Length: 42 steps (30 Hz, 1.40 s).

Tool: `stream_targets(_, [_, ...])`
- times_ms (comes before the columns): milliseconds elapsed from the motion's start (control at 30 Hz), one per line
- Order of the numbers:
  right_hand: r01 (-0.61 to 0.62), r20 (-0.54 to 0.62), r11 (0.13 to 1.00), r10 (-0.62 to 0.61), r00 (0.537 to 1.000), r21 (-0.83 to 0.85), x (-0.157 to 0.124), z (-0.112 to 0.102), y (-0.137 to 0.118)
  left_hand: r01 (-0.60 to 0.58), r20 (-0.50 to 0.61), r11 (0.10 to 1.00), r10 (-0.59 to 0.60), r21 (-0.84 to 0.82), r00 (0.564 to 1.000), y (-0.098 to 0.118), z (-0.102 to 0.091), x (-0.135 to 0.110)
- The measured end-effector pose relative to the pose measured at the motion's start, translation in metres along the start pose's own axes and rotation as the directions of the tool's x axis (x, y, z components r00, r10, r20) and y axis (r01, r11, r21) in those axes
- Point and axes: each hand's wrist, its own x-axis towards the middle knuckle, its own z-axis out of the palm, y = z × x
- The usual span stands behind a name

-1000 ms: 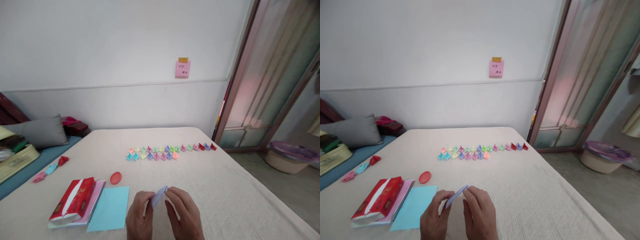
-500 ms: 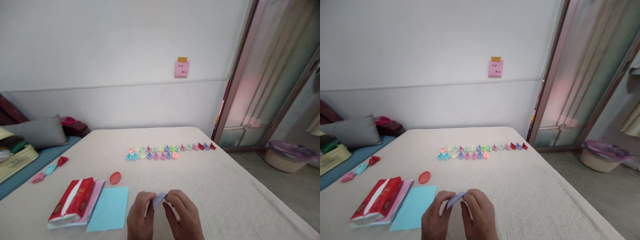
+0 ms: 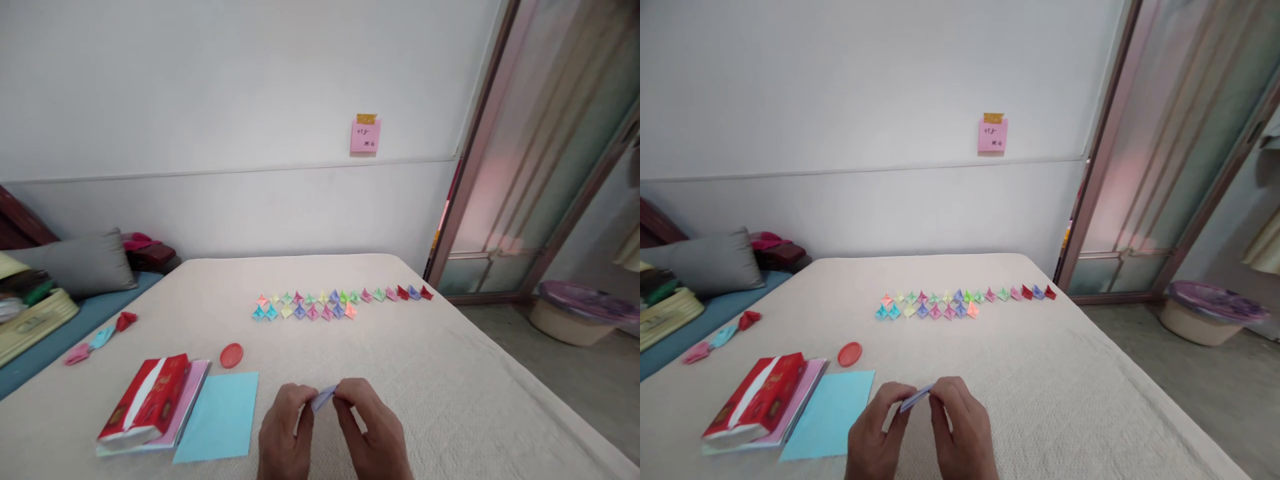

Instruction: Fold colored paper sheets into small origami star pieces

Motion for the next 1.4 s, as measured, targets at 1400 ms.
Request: stream_targets(1400, [-0.067,0.155,0.981,0.040,0.987,0.179,0.002,-0.004,-0.004,-0.175,0.054,0.982,0.172,0.070,0.984,-0.010,0.000,0.000])
